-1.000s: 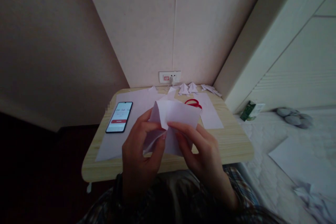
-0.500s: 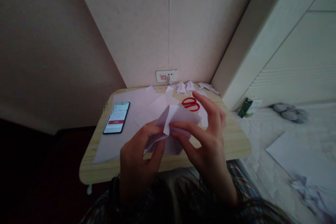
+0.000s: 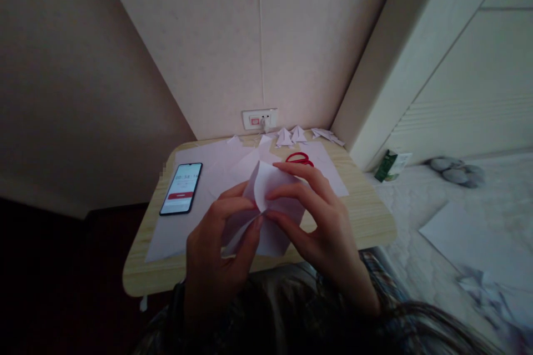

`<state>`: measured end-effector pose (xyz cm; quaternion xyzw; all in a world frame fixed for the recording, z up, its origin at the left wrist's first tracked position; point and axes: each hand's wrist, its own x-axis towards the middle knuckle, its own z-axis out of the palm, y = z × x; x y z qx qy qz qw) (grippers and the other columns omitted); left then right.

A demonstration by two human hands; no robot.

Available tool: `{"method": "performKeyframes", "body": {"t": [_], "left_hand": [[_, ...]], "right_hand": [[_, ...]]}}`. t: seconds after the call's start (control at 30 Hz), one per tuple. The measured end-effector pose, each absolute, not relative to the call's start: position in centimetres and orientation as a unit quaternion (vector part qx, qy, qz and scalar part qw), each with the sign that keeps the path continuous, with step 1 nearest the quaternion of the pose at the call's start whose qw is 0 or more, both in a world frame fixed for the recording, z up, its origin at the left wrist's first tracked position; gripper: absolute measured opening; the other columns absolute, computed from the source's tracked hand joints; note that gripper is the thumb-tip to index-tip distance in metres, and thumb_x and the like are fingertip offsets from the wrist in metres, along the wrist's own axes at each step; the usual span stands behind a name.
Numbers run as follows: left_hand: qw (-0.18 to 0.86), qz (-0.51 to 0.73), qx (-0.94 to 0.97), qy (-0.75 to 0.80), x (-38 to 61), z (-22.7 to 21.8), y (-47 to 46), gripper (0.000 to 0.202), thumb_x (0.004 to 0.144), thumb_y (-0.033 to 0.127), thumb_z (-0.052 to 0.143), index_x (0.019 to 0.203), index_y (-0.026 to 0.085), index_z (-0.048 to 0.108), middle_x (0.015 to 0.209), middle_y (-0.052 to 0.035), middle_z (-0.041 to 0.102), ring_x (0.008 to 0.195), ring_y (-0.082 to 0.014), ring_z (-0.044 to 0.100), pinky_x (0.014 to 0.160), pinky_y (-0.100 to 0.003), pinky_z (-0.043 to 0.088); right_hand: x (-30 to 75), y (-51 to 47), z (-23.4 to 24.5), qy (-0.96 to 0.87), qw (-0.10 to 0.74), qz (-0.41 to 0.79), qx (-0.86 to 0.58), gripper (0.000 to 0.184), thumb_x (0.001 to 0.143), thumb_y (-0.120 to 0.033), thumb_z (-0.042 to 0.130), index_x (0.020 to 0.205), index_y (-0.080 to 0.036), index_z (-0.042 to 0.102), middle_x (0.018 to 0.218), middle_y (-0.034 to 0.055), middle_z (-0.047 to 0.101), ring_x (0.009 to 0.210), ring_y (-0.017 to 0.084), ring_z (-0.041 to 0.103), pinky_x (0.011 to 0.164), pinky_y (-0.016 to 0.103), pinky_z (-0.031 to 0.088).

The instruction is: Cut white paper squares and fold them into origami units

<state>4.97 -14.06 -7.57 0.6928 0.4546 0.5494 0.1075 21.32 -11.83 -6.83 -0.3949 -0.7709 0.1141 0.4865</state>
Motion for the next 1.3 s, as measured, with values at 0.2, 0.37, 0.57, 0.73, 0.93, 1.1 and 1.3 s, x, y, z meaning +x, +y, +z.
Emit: {"method": "performKeyframes", "body": {"t": [0.2,0.37,0.57,0.73,0.93,1.1,1.3], "left_hand": [[0.137,0.546,0.701,0.437,4.8,-7.6,-14.0,0.029,0.086,0.006,0.066,0.106,0.027,0.064,0.119,0.0011,0.073,0.109,-0.0169,0.071,0.092,-0.029,0.058],[0.097,0.526,0.723,0.437,4.7,-7.3,-13.8,0.023,0.086,0.007,0.066,0.099,0.027,0.069,0.125,0.0002,0.072,0.112,-0.0201,0.070,0.092,-0.033,0.059],[0.128,0.545,0.702,0.440,4.8,-7.1,-14.0,0.020,0.087,0.009,0.069,0.097,0.027,0.069,0.114,0.0017,0.072,0.104,-0.0179,0.070,0.090,-0.032,0.058],[0.151,0.539,0.694,0.453,4.5,-7.2,-14.0,0.022,0.086,0.011,0.069,0.101,0.028,0.068,0.114,0.0009,0.072,0.104,-0.0202,0.071,0.091,-0.036,0.059],[0.266,0.564,0.671,0.402,4.2,-7.0,-14.5,0.023,0.092,0.042,0.068,0.113,0.032,0.069,0.120,-0.0024,0.071,0.107,-0.0221,0.071,0.082,-0.030,0.063],[0.300,0.566,0.627,0.443,3.5,-6.7,-14.0,0.034,0.093,0.049,0.065,0.121,0.031,0.067,0.114,-0.0057,0.073,0.096,-0.0225,0.074,0.075,-0.031,0.064],[0.335,0.519,0.632,0.468,3.4,-6.1,-13.0,0.018,0.092,0.024,0.064,0.107,0.028,0.072,0.090,-0.0010,0.077,0.073,-0.0160,0.072,0.057,-0.023,0.058]], "right_hand": [[21.3,-11.9,-7.0,-0.773,0.488,0.123,-0.386,0.018,0.092,-0.016,0.067,0.107,-0.024,0.065,0.130,0.0085,0.066,0.122,0.025,0.061,0.105,0.045,0.048],[21.1,-11.9,-7.2,-0.780,0.486,0.126,-0.373,0.018,0.093,-0.014,0.064,0.106,-0.027,0.064,0.130,0.0069,0.065,0.121,0.025,0.061,0.104,0.048,0.049],[20.8,-12.1,-7.2,-0.780,0.489,0.123,-0.372,0.016,0.093,-0.013,0.062,0.102,-0.025,0.065,0.125,0.0073,0.065,0.117,0.025,0.062,0.100,0.047,0.051],[20.7,-12.1,-7.1,-0.772,0.493,0.124,-0.381,0.011,0.093,-0.014,0.063,0.097,-0.025,0.065,0.119,0.0071,0.066,0.113,0.024,0.062,0.097,0.047,0.052],[20.8,-12.1,-7.3,-0.752,0.505,0.144,-0.399,0.013,0.092,-0.013,0.066,0.085,-0.024,0.067,0.112,0.0055,0.068,0.109,0.024,0.064,0.095,0.045,0.053],[21.1,-12.0,-7.3,-0.751,0.498,0.150,-0.406,0.013,0.092,-0.012,0.066,0.087,-0.024,0.069,0.110,0.0052,0.071,0.106,0.024,0.066,0.095,0.046,0.052],[21.0,-12.1,-7.1,-0.767,0.486,0.132,-0.397,0.013,0.091,-0.013,0.068,0.086,-0.026,0.068,0.103,0.0036,0.074,0.100,0.024,0.067,0.096,0.048,0.049]]}}
